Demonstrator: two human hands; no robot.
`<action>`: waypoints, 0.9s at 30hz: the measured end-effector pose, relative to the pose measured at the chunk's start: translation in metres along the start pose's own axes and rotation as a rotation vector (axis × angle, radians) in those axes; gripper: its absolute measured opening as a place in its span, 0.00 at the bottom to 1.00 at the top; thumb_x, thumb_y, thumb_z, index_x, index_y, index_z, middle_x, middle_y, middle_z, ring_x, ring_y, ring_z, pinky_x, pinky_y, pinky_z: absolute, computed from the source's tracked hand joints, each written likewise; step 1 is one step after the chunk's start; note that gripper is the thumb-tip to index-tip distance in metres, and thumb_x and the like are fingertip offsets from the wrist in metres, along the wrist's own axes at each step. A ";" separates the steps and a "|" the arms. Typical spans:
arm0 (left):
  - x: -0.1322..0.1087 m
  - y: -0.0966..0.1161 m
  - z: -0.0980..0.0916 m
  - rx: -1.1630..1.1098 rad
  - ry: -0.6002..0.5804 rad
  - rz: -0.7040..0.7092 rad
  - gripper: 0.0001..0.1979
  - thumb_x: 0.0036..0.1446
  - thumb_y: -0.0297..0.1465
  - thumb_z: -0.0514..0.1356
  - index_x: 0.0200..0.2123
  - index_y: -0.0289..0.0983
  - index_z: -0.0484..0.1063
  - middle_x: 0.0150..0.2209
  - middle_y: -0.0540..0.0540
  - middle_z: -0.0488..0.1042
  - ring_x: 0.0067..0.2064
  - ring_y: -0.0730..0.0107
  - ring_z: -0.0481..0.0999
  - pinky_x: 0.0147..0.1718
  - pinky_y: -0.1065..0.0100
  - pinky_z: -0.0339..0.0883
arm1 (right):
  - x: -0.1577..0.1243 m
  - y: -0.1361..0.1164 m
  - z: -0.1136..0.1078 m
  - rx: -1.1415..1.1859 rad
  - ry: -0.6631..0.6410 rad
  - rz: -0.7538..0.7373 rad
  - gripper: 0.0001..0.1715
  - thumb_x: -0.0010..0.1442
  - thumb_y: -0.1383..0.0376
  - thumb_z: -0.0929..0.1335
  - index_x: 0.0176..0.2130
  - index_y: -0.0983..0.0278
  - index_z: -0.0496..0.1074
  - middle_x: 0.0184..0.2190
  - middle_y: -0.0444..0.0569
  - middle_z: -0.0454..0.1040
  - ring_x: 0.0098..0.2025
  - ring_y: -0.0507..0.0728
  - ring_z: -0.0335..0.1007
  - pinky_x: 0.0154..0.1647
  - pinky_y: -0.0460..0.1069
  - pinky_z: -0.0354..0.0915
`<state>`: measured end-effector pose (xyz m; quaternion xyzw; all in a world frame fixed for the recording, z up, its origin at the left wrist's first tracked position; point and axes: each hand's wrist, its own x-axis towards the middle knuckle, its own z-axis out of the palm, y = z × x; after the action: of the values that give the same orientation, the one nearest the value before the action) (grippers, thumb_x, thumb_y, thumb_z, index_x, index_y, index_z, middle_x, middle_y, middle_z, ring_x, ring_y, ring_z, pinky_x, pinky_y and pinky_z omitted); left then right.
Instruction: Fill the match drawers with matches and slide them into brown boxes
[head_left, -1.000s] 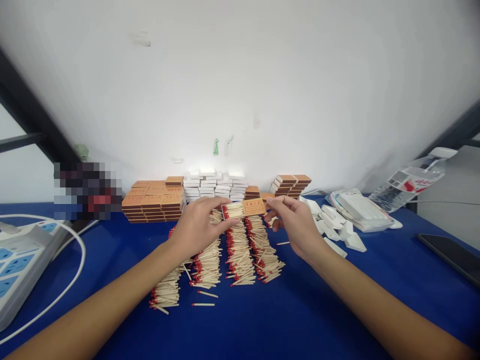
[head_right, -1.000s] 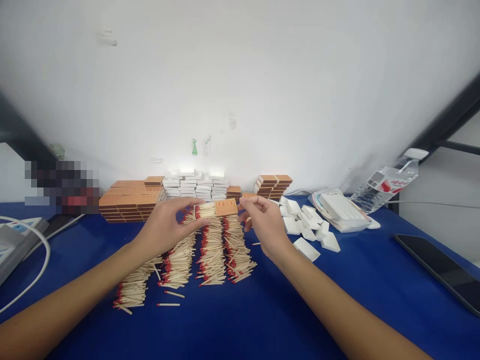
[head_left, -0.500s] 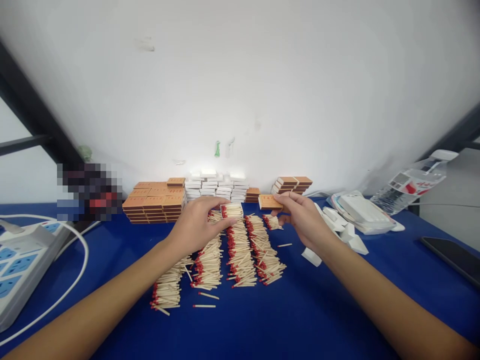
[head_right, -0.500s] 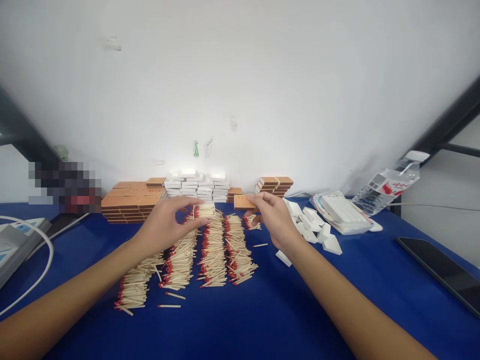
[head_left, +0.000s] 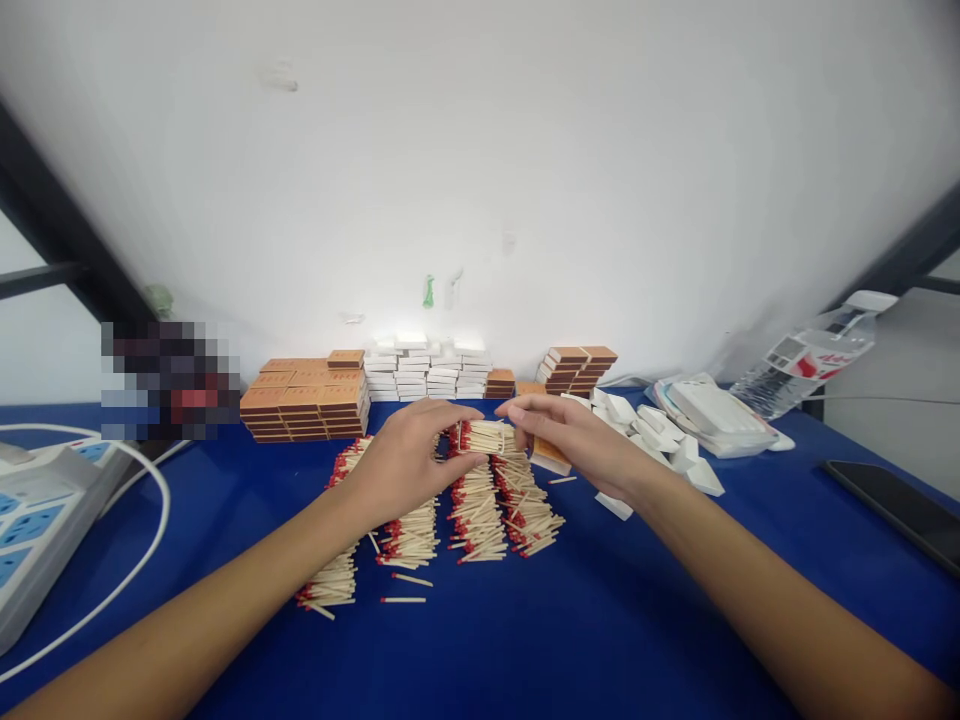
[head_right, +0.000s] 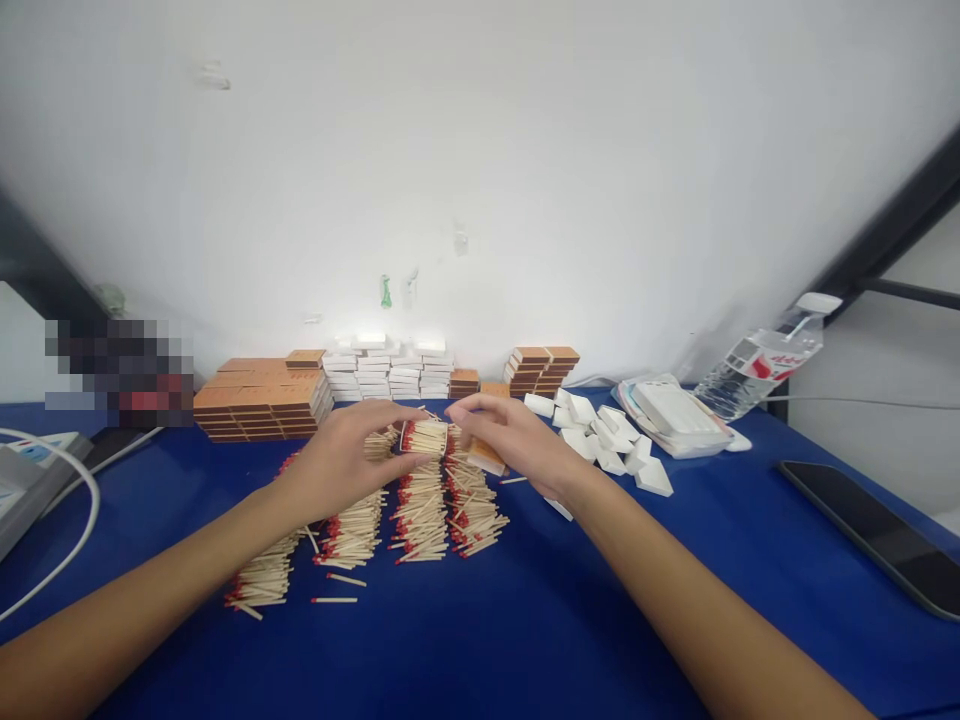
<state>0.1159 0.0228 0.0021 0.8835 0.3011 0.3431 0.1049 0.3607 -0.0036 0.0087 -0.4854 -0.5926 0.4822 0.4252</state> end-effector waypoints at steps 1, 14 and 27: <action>-0.001 0.001 0.001 0.001 -0.010 0.012 0.20 0.61 0.36 0.71 0.55 0.43 0.77 0.51 0.44 0.83 0.53 0.56 0.81 0.53 0.51 0.76 | -0.001 -0.001 0.000 -0.042 -0.047 -0.028 0.17 0.60 0.48 0.75 0.37 0.59 0.82 0.38 0.49 0.82 0.42 0.60 0.75 0.40 0.52 0.68; -0.002 0.004 0.000 0.059 -0.014 0.049 0.22 0.64 0.41 0.69 0.58 0.42 0.74 0.55 0.43 0.81 0.57 0.54 0.79 0.56 0.49 0.74 | 0.008 0.003 -0.049 -0.368 -0.103 -0.097 0.19 0.58 0.46 0.76 0.36 0.57 0.87 0.37 0.49 0.85 0.35 0.58 0.75 0.36 0.52 0.68; -0.004 0.000 0.002 0.074 -0.094 0.062 0.09 0.66 0.36 0.66 0.48 0.42 0.79 0.45 0.44 0.83 0.49 0.57 0.81 0.47 0.55 0.76 | 0.024 0.028 -0.089 -0.440 0.103 -0.045 0.21 0.50 0.45 0.79 0.29 0.58 0.85 0.32 0.50 0.84 0.39 0.63 0.77 0.44 0.57 0.69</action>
<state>0.1150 0.0199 -0.0017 0.9108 0.2808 0.2931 0.0755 0.4479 0.0356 -0.0025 -0.5769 -0.6717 0.3064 0.3495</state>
